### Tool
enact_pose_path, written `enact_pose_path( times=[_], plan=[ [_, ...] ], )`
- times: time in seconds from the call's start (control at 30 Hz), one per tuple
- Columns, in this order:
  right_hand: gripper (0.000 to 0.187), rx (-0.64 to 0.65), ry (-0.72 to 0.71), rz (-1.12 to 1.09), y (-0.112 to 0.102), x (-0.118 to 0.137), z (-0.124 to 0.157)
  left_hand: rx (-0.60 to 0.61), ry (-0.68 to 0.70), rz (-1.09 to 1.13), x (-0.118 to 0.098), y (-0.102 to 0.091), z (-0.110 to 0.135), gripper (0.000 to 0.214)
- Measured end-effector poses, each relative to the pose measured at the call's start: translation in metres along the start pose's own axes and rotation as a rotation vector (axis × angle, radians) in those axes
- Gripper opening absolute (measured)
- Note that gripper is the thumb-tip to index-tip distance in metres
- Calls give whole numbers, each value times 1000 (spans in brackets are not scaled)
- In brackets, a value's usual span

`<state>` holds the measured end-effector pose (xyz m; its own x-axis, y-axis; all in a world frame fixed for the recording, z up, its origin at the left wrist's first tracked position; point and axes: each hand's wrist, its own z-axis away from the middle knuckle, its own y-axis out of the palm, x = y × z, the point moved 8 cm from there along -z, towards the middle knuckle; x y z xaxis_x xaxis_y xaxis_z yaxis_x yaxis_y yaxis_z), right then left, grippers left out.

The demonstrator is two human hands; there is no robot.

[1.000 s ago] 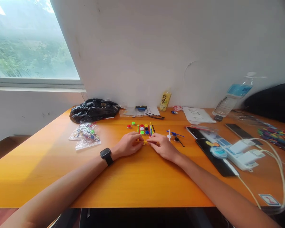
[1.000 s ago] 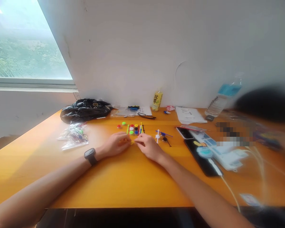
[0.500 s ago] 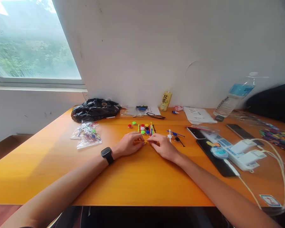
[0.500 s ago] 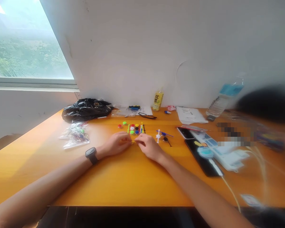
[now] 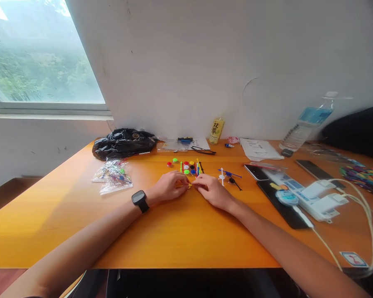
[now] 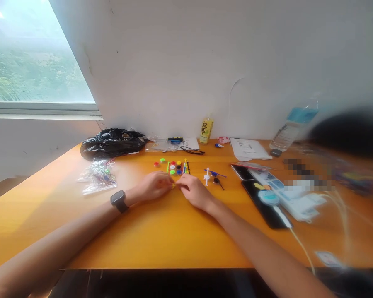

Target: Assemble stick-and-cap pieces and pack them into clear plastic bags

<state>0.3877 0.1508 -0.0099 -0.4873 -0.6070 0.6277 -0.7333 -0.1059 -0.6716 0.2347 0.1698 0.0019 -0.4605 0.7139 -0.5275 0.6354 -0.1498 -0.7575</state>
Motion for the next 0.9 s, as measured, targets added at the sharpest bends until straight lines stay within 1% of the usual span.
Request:
enact_pose_path(
  times=[0.17, 0.27, 0.33, 0.4, 0.5, 0.6, 0.67, 0.77, 0.9],
  plan=[
    [24, -18, 11, 29, -1, 0, -1, -9, 12, -40, -4, 2, 1, 8],
    [19, -55, 47, 68, -6, 1, 0, -77, 14, 7, -3, -3, 3, 10],
    [21, -87, 80, 86, -10, 2, 1, -129, -6, 44, -1, -8, 4, 17],
    [26, -109, 115, 84, -13, 2, 1, -153, -16, 58, -1, -12, 4, 22],
    [30, -111, 186, -25, -13, 0, 0, -173, 22, 41, -7, -17, 5, 24],
    [36, -110, 220, -250, -15, 2, 0, -288, 48, 1, -11, -28, 7, 24],
    [40, -132, 221, -324, -19, 5, -1, -362, 26, -17, -10, -35, 10, 24],
    [41, -168, 213, -290, -24, 7, -1, -392, -5, -26, -8, -37, 11, 25],
    [38, -158, 186, -242, -21, 7, -1, -419, -37, -45, -1, -40, 10, 24]
  ],
)
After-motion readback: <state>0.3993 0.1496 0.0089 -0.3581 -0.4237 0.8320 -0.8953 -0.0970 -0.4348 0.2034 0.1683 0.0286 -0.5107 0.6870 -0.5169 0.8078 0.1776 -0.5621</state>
